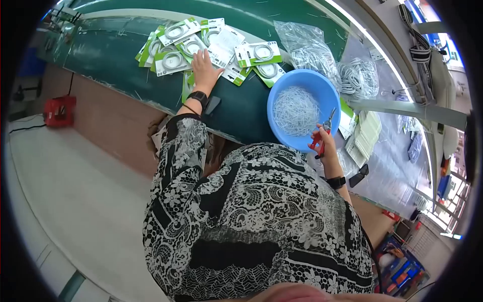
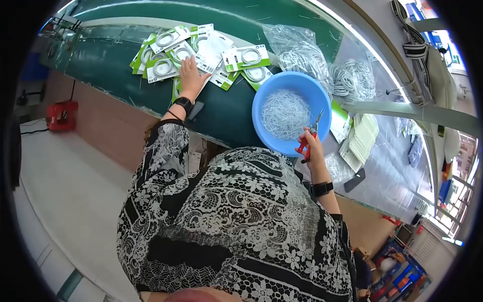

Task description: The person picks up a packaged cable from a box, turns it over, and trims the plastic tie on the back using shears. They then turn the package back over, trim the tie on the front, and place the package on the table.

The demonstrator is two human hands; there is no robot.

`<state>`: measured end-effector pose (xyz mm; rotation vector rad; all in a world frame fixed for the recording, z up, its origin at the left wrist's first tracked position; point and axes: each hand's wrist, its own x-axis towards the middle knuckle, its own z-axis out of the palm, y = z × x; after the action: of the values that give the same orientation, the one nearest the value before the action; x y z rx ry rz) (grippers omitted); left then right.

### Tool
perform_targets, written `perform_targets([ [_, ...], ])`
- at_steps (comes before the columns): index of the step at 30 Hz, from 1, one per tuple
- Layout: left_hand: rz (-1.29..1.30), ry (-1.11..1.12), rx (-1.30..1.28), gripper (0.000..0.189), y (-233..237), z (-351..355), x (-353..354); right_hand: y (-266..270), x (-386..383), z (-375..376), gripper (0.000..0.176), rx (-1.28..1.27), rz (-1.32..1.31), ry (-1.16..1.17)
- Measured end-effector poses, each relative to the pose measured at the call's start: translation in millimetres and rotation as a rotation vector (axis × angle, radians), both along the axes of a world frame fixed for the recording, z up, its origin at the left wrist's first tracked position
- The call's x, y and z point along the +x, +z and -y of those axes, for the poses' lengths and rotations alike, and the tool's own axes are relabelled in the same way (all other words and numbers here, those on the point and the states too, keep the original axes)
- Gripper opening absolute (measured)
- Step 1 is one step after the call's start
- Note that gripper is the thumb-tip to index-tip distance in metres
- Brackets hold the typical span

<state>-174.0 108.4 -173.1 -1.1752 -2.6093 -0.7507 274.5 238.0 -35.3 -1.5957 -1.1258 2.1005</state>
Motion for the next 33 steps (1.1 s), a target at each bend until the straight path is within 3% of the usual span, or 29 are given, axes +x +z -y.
perform_targets([
  [3, 0.221, 0.163, -0.338, 0.103, 23, -40, -9, 2, 1, 3, 0.047, 0.015, 0.026, 0.008],
  [7, 0.318, 0.133, -0.513, 0.103, 48, -53, -11, 5, 12, 1, 0.047, 0.046, 0.042, 0.006],
  [12, 0.363, 0.063, -0.539, 0.095, 16, -28, -42, 4, 11, 5, 0.047, 0.035, 0.024, -0.017],
  [15, 0.852, -0.201, -0.137, 0.067, -65, -14, -88, -1, 5, 4, 0.047, 0.013, 0.021, -0.019],
  [16, 0.843, -0.203, -0.143, 0.067, -50, -12, -82, 1, -1, 3, 0.047, 0.047, 0.027, 0.033],
  [19, 1.875, 0.067, 0.446, 0.037, 1, -4, -43, 8, -12, -2, 0.048, 0.115, 0.038, 0.136],
  [21, 1.881, 0.046, 0.553, 0.033, 38, -2, -8, 10, -18, -4, 0.047, 0.557, 0.204, 0.483],
  [22, 1.893, 0.029, 0.661, 0.03, 57, -2, 14, 14, -20, -3, 0.047, 0.548, 0.204, 0.47],
  [24, 1.839, -0.024, 0.63, 0.03, 106, 0, 68, 39, -31, 5, 0.054, 1.109, 0.348, 0.678],
  [25, 1.779, -0.076, 0.622, 0.031, 128, 0, 95, 51, -36, 8, 0.054, 1.095, 0.357, 0.669],
  [27, 1.744, -0.167, 0.601, 0.03, 164, -1, 146, 68, -41, 12, 0.057, 1.413, 0.436, 0.678],
  [33, 1.544, -0.416, 0.558, 0.024, 201, -10, 239, 60, -23, 13, 0.056, 1.344, 0.421, 0.659],
])
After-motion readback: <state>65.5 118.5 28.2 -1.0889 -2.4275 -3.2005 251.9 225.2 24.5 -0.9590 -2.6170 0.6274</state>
